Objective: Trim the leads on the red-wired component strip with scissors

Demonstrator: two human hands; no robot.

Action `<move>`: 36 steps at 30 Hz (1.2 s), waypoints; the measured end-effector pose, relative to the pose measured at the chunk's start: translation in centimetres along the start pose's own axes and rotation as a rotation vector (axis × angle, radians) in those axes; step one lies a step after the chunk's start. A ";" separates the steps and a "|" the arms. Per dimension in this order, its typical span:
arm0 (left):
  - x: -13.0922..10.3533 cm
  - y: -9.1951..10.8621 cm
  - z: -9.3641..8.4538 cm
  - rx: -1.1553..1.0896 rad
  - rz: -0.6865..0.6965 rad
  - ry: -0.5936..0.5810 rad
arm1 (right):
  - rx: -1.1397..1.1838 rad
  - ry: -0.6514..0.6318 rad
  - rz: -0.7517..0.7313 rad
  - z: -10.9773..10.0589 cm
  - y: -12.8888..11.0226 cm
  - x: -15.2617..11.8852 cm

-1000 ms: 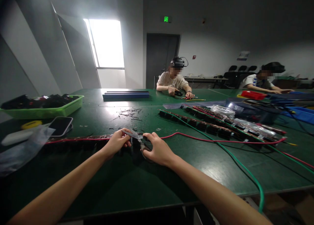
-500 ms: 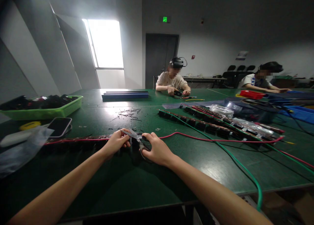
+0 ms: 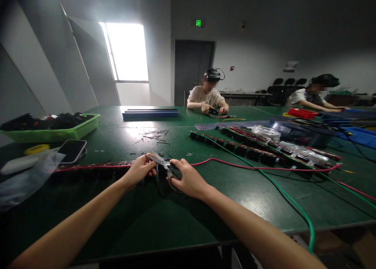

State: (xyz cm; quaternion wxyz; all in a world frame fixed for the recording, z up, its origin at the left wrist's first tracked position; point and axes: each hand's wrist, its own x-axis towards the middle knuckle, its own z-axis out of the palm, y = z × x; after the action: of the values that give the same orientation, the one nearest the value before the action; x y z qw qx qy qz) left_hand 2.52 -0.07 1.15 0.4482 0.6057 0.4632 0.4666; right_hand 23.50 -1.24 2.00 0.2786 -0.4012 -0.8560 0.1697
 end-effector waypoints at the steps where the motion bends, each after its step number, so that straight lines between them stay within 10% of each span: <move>1: 0.0 0.0 0.0 -0.002 0.003 -0.003 | 0.002 0.002 -0.001 0.0 0.0 0.0; 36: 0.1 -0.2 0.0 -0.002 0.009 0.002 | -0.030 0.004 0.011 0.4 0.5 0.1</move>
State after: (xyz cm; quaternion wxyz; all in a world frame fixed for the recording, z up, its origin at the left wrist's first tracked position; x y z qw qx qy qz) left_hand 2.46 0.08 0.98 0.4461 0.6071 0.4603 0.4695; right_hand 23.54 -0.91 1.49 0.2733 -0.4105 -0.8555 0.1578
